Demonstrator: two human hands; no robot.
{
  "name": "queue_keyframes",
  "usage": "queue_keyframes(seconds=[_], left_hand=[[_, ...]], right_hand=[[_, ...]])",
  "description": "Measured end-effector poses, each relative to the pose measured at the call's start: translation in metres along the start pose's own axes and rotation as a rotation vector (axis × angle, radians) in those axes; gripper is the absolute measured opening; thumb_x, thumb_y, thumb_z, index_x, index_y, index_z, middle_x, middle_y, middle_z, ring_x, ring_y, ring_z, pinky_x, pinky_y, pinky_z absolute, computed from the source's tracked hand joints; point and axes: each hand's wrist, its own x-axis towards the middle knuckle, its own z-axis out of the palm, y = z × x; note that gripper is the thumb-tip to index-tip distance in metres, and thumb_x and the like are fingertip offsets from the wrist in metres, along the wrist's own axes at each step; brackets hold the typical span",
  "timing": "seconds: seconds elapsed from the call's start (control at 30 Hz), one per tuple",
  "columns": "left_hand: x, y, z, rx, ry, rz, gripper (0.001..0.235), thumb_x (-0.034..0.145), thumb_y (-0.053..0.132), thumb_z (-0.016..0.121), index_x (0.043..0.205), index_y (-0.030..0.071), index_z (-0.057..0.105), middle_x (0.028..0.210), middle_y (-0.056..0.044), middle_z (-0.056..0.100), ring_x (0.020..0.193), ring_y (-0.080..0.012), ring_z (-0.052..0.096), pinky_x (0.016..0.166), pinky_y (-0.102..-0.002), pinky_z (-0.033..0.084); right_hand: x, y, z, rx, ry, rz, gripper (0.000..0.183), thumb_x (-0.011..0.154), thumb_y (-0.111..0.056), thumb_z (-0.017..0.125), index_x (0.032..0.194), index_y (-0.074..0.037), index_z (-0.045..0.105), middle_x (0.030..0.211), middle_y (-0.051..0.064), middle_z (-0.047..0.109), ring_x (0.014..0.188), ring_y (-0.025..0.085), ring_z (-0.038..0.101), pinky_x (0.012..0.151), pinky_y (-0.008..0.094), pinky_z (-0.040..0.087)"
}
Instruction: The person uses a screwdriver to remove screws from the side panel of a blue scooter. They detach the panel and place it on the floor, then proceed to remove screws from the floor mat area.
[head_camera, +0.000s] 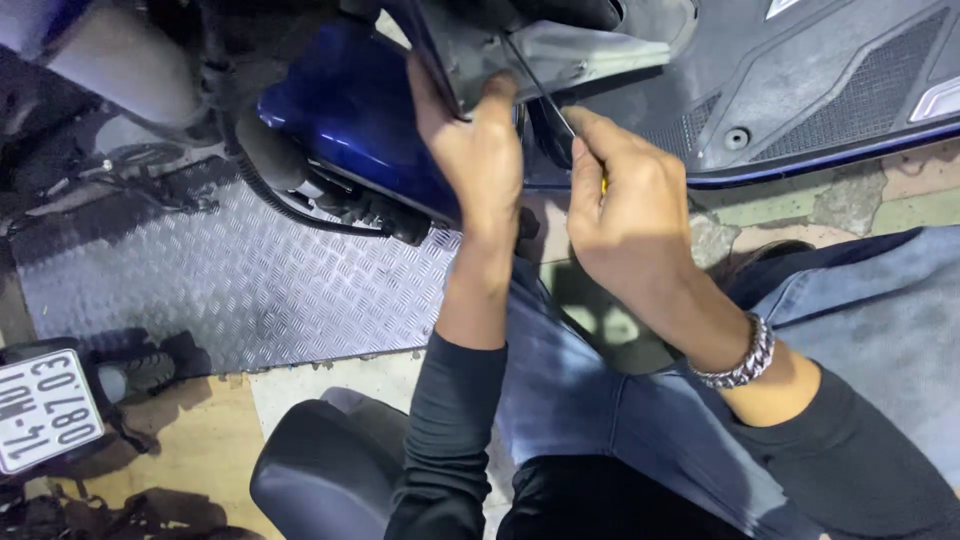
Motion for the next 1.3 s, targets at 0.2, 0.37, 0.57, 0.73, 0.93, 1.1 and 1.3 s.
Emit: queue_keyframes(seconds=[0.2,0.37,0.57,0.73,0.93,1.1,1.3], left_hand=[[-0.007,-0.006,0.0,-0.093,-0.136,0.093,0.049,0.087,0.003,0.071,0.134,0.006,0.057,0.13,-0.011,0.066,0.122,-0.0215,0.063,0.114,-0.035,0.047],[-0.004,-0.001,-0.001,-0.055,-0.161,0.061,0.041,0.084,0.006,0.067,0.124,0.007,0.059,0.117,-0.011,0.069,0.109,-0.0212,0.066,0.103,-0.035,0.052],[-0.001,-0.004,-0.004,-0.055,-0.188,0.08,0.044,0.083,0.006,0.069,0.126,0.007,0.058,0.116,-0.01,0.07,0.107,-0.0209,0.067,0.102,-0.034,0.053],[-0.001,-0.002,-0.004,-0.048,-0.184,0.053,0.045,0.082,0.008,0.068,0.125,0.007,0.058,0.115,-0.011,0.069,0.106,-0.0212,0.066,0.101,-0.035,0.052],[-0.003,-0.002,-0.002,-0.07,-0.185,0.058,0.049,0.082,0.006,0.068,0.129,0.007,0.057,0.118,-0.011,0.069,0.109,-0.0212,0.066,0.103,-0.035,0.052],[-0.005,0.0,0.001,-0.072,-0.161,0.023,0.048,0.081,0.006,0.069,0.128,0.006,0.056,0.114,-0.011,0.069,0.105,-0.0211,0.066,0.1,-0.034,0.052],[-0.003,-0.004,0.001,-0.02,-0.155,0.049,0.048,0.082,0.007,0.069,0.129,0.006,0.057,0.122,-0.014,0.069,0.113,-0.0225,0.066,0.107,-0.035,0.051]], right_hand=[[-0.008,-0.006,0.007,0.0,0.075,0.035,0.032,0.104,-0.008,0.048,0.128,0.004,0.065,0.119,0.022,0.074,0.106,0.038,0.072,0.093,0.042,0.053],[-0.005,-0.008,0.019,-0.036,0.124,0.066,0.033,0.102,-0.006,0.049,0.129,0.003,0.066,0.122,0.021,0.073,0.11,0.038,0.07,0.097,0.043,0.052],[0.011,-0.023,0.002,-0.031,0.044,0.076,0.034,0.1,0.001,0.051,0.129,0.012,0.066,0.115,0.026,0.074,0.084,0.035,0.075,0.084,0.043,0.06],[0.019,-0.024,-0.01,-0.115,-0.032,0.03,0.036,0.099,-0.002,0.05,0.129,0.008,0.068,0.113,0.025,0.075,0.097,0.047,0.069,0.084,0.049,0.052],[0.02,-0.029,-0.011,-0.121,-0.051,0.044,0.036,0.099,-0.003,0.048,0.128,0.006,0.068,0.108,0.023,0.075,0.093,0.048,0.067,0.08,0.049,0.051],[0.015,-0.032,-0.007,-0.137,-0.028,0.069,0.037,0.099,-0.003,0.048,0.129,0.008,0.066,0.114,0.026,0.074,0.099,0.046,0.068,0.089,0.048,0.052],[0.012,-0.029,-0.008,-0.073,-0.032,0.041,0.037,0.099,-0.002,0.047,0.13,0.009,0.064,0.12,0.027,0.072,0.106,0.044,0.069,0.094,0.046,0.052]])
